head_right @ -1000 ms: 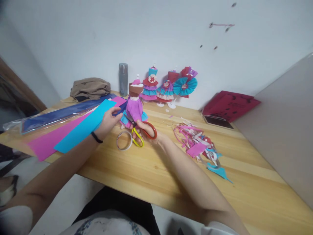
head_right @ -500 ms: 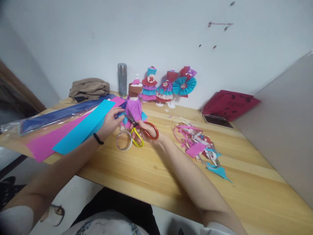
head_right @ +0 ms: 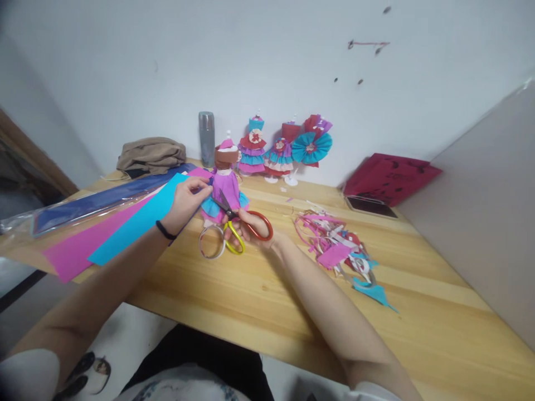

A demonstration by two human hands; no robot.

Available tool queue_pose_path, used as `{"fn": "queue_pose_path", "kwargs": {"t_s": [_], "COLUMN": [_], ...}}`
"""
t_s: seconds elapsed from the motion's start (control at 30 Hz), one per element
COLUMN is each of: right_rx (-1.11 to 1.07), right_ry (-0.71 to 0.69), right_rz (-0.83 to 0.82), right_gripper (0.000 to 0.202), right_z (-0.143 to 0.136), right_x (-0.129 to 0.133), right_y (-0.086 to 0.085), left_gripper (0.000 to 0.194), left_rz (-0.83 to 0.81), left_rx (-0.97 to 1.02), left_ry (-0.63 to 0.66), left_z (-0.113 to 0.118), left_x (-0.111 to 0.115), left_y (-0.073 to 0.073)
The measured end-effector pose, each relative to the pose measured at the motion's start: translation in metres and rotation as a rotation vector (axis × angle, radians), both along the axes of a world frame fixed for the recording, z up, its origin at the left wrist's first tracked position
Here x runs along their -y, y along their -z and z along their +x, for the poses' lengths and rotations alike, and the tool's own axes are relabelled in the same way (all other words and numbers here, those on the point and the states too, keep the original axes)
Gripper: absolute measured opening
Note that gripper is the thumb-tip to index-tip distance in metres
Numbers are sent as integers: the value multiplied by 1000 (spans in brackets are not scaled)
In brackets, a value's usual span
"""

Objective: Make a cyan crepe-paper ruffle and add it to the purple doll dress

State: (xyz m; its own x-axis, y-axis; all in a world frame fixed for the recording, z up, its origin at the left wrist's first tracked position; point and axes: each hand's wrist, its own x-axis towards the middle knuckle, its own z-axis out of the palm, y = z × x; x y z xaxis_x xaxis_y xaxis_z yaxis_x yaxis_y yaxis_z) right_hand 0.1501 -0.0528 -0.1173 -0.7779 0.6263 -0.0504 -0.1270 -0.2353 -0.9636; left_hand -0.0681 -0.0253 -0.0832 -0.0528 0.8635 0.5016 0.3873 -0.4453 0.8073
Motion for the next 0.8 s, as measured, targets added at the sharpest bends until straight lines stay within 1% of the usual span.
{"fn": "queue_pose_path", "kwargs": {"t_s": [0.1, 0.17, 0.2, 0.23, 0.27, 0.33, 0.37, 0.43, 0.5, 0.57, 0.67, 0.73, 0.8], "right_rx": [-19, -40, -47, -50, -50, -48, -44, -32, -17, -19, -49, -56, -49], "right_ry": [-4, -14, -18, -18, -17, -13, -13, -16, -22, -32, -57, -66, -59], "right_rz": [-7, -11, -11, -9, -10, -19, -27, -41, -42, -34, -23, -22, -22], "right_gripper": [64, 66, 66, 65, 64, 63, 62, 62, 61, 61, 63, 64, 62], "right_z": [0, 1, 1, 2, 3, 4, 5, 6, 7, 8, 8, 7, 7], "right_x": [0, -1, 0, 0, 0, 2, 2, 4, 5, 5, 5, 5, 4], "right_y": [2, 4, 4, 4, 4, 5, 4, 4, 3, 1, 0, 0, 1], "left_gripper": [15, 12, 12, 13, 15, 19, 20, 18, 16, 20, 28, 33, 37], "left_rz": [45, 76, 65, 34, -13, -111, -165, -282, -406, -527, -737, -844, -913], "left_rx": [-38, -112, -144, -169, -180, -185, -157, -26, 140, 252, 381, 470, 550], "left_ry": [-52, -122, -136, -123, -84, 25, 66, 74, 27, -5, 44, 95, 145], "left_z": [4, 4, 4, 3, 1, -4, -6, -11, -16, -18, -20, -20, -19], "left_x": [2, 4, 5, 6, 7, 9, 10, 12, 14, 14, 14, 14, 14], "left_y": [-16, -28, -33, -37, -40, -41, -38, -29, -14, 2, 21, 28, 30]}}
